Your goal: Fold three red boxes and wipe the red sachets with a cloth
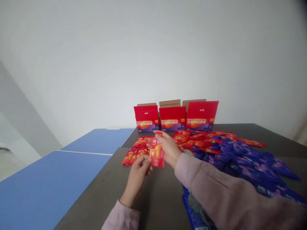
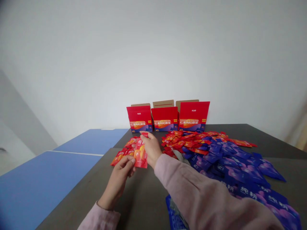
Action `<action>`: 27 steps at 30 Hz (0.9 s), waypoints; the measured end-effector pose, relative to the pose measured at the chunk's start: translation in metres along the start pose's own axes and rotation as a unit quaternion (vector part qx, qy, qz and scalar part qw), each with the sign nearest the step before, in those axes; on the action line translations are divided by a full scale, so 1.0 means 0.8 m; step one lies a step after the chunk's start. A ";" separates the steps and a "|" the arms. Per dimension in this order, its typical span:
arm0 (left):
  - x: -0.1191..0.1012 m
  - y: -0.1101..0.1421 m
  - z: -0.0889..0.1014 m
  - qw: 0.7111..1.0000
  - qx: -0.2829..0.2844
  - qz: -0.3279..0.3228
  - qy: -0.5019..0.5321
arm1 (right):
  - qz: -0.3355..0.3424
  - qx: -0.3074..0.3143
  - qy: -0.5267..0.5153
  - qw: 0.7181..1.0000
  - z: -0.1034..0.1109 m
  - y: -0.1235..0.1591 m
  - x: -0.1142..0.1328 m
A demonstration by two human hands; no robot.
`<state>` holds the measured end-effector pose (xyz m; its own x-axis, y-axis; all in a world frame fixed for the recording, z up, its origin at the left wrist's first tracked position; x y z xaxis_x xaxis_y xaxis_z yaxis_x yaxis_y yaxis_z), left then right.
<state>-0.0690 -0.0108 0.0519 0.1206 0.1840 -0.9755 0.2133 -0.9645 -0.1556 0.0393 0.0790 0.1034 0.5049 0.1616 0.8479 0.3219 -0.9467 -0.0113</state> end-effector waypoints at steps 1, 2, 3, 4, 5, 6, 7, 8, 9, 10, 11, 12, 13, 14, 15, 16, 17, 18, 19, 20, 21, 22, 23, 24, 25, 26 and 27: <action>-0.001 -0.002 0.012 1.000 -0.012 0.000 -0.007 | -0.003 0.002 0.007 1.000 -0.010 -0.009 -0.011; -0.002 -0.004 0.024 1.000 -0.023 0.001 -0.013 | -0.004 0.006 0.017 1.000 -0.018 -0.018 -0.021; -0.004 -0.006 0.035 0.999 -0.032 0.002 -0.019 | -0.003 0.006 0.033 0.999 -0.026 -0.028 -0.033; -0.005 -0.009 0.047 0.999 -0.040 0.004 -0.025 | 0.008 -0.006 0.060 0.998 -0.031 -0.038 -0.044; -0.007 -0.013 0.058 0.998 -0.048 0.006 -0.034 | 0.035 -0.033 0.103 0.993 -0.033 -0.049 -0.053; -0.009 -0.017 0.068 0.997 -0.055 0.009 -0.047 | 0.063 -0.067 0.157 0.983 -0.035 -0.060 -0.063; -0.011 -0.022 0.079 0.996 -0.063 0.014 -0.062 | 0.070 -0.081 0.179 0.978 -0.036 -0.071 -0.073; -0.013 -0.027 0.089 0.994 -0.072 0.019 -0.080 | 0.073 -0.088 0.193 0.975 -0.037 -0.082 -0.084; -0.014 -0.033 0.099 0.991 -0.081 0.025 -0.099 | 0.075 -0.097 0.208 0.970 -0.037 -0.093 -0.094; -0.015 -0.039 0.109 0.988 -0.089 0.032 -0.118 | 0.076 -0.102 0.223 0.966 -0.037 -0.103 -0.104; -0.014 -0.045 0.118 0.985 -0.095 0.040 -0.137 | 0.075 -0.106 0.240 0.962 -0.036 -0.112 -0.112; -0.013 -0.051 0.126 0.982 -0.098 0.049 -0.153 | 0.073 -0.109 0.258 0.957 -0.035 -0.120 -0.120; -0.011 -0.056 0.133 0.979 -0.101 0.059 -0.170 | 0.071 -0.111 0.276 0.952 -0.034 -0.128 -0.128; -0.008 -0.061 0.139 0.975 -0.103 0.068 -0.185 | 0.068 -0.112 0.294 0.947 -0.033 -0.134 -0.134; -0.004 -0.065 0.146 0.971 -0.108 0.075 -0.200 | 0.066 -0.113 0.312 0.941 -0.032 -0.139 -0.141; 0.000 -0.068 0.151 0.967 -0.116 0.079 -0.213 | 0.063 -0.113 0.329 0.935 -0.031 -0.143 -0.147; 0.006 -0.070 0.156 0.963 -0.126 0.080 -0.225 | 0.061 -0.111 0.346 0.930 -0.030 -0.145 -0.152; 0.011 -0.072 0.160 0.959 -0.137 0.080 -0.237 | 0.059 -0.107 0.362 0.924 -0.029 -0.147 -0.157; 0.017 -0.072 0.164 0.955 -0.146 0.079 -0.247 | 0.059 -0.100 0.379 0.918 -0.029 -0.148 -0.162; 0.023 -0.073 0.168 0.951 -0.153 0.080 -0.255 | 0.060 -0.091 0.396 0.912 -0.029 -0.148 -0.165; 0.029 -0.074 0.170 0.949 -0.158 0.081 -0.262 | 0.063 -0.079 0.415 0.904 -0.030 -0.147 -0.168; 0.035 -0.075 0.172 0.947 -0.161 0.084 -0.266 | 0.067 -0.065 0.436 0.895 -0.030 -0.146 -0.170; 0.040 -0.076 0.174 0.945 -0.162 0.087 -0.269 | 0.072 -0.051 0.458 0.885 -0.030 -0.145 -0.171; 0.044 -0.077 0.175 0.945 -0.163 0.092 -0.270 | 0.077 -0.038 0.481 0.872 -0.031 -0.143 -0.172; 0.048 -0.079 0.175 0.944 -0.164 0.096 -0.270 | 0.082 -0.026 0.505 0.859 -0.031 -0.141 -0.171; 0.051 -0.081 0.176 0.943 -0.166 0.101 -0.271 | 0.088 -0.015 0.528 0.845 -0.032 -0.139 -0.171; 0.053 -0.082 0.176 0.942 -0.169 0.107 -0.271 | 0.094 -0.005 0.550 0.830 -0.033 -0.137 -0.170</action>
<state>-0.2141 0.0338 -0.0009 -0.2969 -0.2190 -0.9295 0.5482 -0.8361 0.0219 -0.0856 0.1536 0.0034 -0.4928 -0.3357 0.8028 0.3112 -0.9296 -0.1977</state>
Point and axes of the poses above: each hand's wrist, its own y-axis away from the middle knuckle, its own z-axis out of the back of the hand, x = y × z, the point moved 3 cm from there along -y, towards the middle knuckle, and after that the axes turned 8 degrees about y, right-handed, at the moved point
